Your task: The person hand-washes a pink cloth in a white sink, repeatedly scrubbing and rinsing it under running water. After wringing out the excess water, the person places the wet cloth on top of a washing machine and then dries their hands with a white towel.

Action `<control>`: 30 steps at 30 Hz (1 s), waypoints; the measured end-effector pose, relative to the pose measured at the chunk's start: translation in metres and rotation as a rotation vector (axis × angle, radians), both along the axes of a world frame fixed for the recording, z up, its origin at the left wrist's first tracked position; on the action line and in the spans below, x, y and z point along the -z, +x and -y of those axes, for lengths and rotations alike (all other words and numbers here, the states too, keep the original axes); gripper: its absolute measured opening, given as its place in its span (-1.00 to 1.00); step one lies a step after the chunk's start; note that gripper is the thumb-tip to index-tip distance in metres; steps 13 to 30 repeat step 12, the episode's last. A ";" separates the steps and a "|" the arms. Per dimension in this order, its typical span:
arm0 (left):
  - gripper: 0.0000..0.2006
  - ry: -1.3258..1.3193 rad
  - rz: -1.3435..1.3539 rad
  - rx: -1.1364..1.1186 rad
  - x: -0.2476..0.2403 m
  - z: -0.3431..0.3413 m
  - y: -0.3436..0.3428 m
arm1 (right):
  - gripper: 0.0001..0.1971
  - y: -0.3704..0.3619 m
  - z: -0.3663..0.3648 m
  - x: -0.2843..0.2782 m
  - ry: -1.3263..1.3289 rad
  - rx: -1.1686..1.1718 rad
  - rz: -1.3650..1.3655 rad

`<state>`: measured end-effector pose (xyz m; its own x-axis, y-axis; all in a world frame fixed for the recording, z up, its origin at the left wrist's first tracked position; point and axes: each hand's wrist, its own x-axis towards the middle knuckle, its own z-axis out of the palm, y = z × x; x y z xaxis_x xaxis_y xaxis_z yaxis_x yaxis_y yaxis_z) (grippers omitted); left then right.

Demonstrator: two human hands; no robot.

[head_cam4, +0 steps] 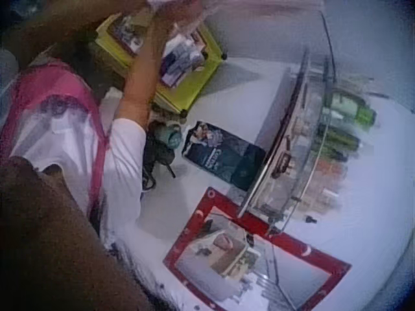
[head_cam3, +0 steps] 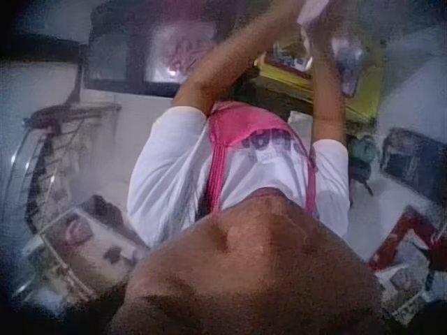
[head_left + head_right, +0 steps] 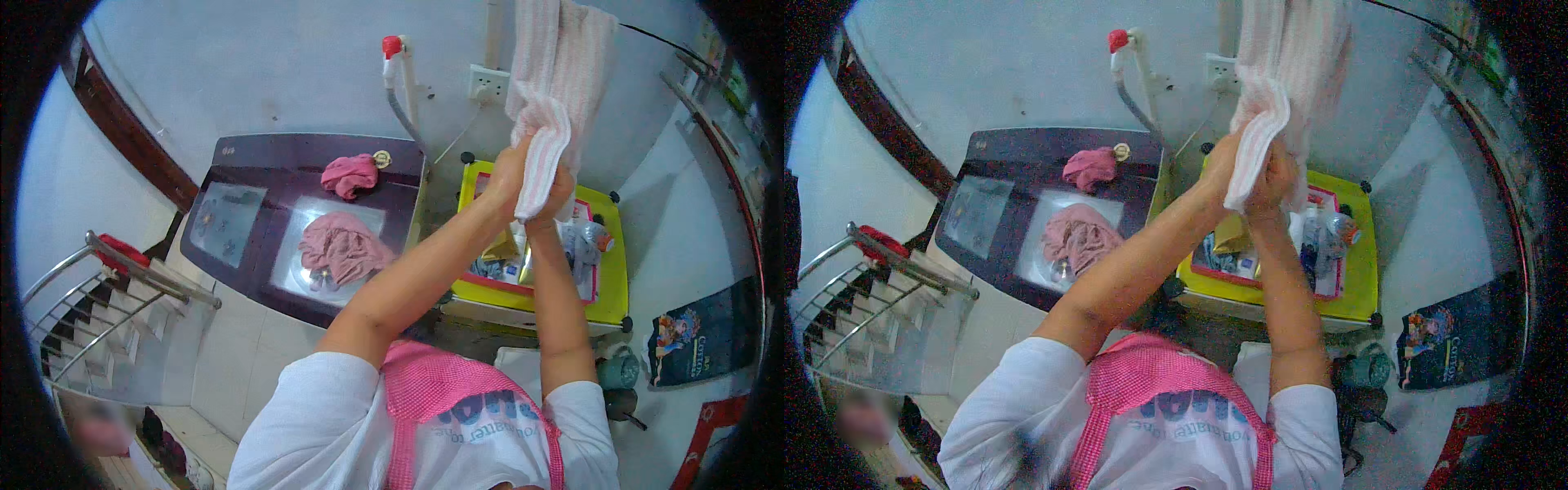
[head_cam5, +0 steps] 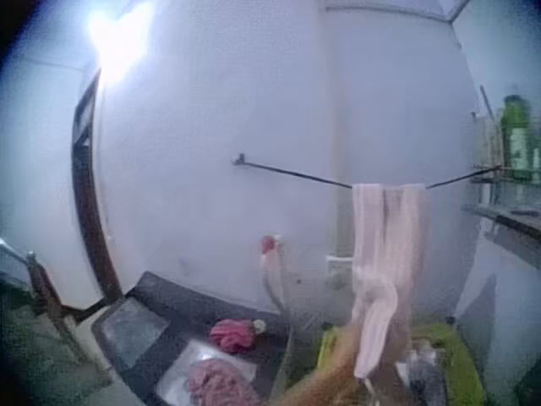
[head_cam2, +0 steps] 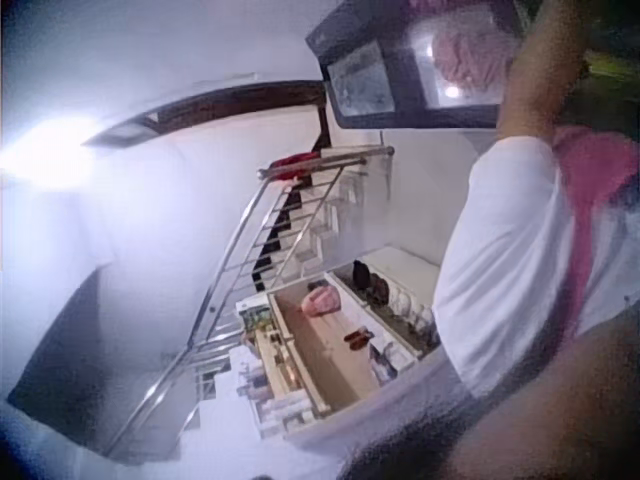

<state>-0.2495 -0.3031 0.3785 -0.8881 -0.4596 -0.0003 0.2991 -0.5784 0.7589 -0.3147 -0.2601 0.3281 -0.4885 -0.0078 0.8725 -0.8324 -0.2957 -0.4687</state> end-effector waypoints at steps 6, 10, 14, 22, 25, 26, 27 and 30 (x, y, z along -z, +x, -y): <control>-0.57 0.222 -0.045 0.137 0.005 -0.009 0.002 | -0.87 -0.068 -0.038 0.003 0.173 -0.051 0.095; -0.61 0.128 -0.049 0.185 -0.012 -0.005 0.022 | -0.73 -0.020 -0.099 -0.111 -0.007 0.104 0.245; -0.61 0.040 -0.052 0.254 -0.009 -0.006 0.018 | -0.59 0.012 -0.126 -0.151 -0.061 -0.241 -0.065; -0.61 0.040 -0.052 0.254 -0.009 -0.006 0.018 | -0.59 0.012 -0.126 -0.151 -0.061 -0.241 -0.065; -0.61 0.040 -0.052 0.254 -0.009 -0.006 0.018 | -0.59 0.012 -0.126 -0.151 -0.061 -0.241 -0.065; -0.61 0.040 -0.052 0.254 -0.009 -0.006 0.018 | -0.59 0.012 -0.126 -0.151 -0.061 -0.241 -0.065; -0.61 0.040 -0.052 0.254 -0.009 -0.006 0.018 | -0.59 0.012 -0.126 -0.151 -0.061 -0.241 -0.065; -0.61 0.040 -0.052 0.254 -0.009 -0.006 0.018 | -0.59 0.012 -0.126 -0.151 -0.061 -0.241 -0.065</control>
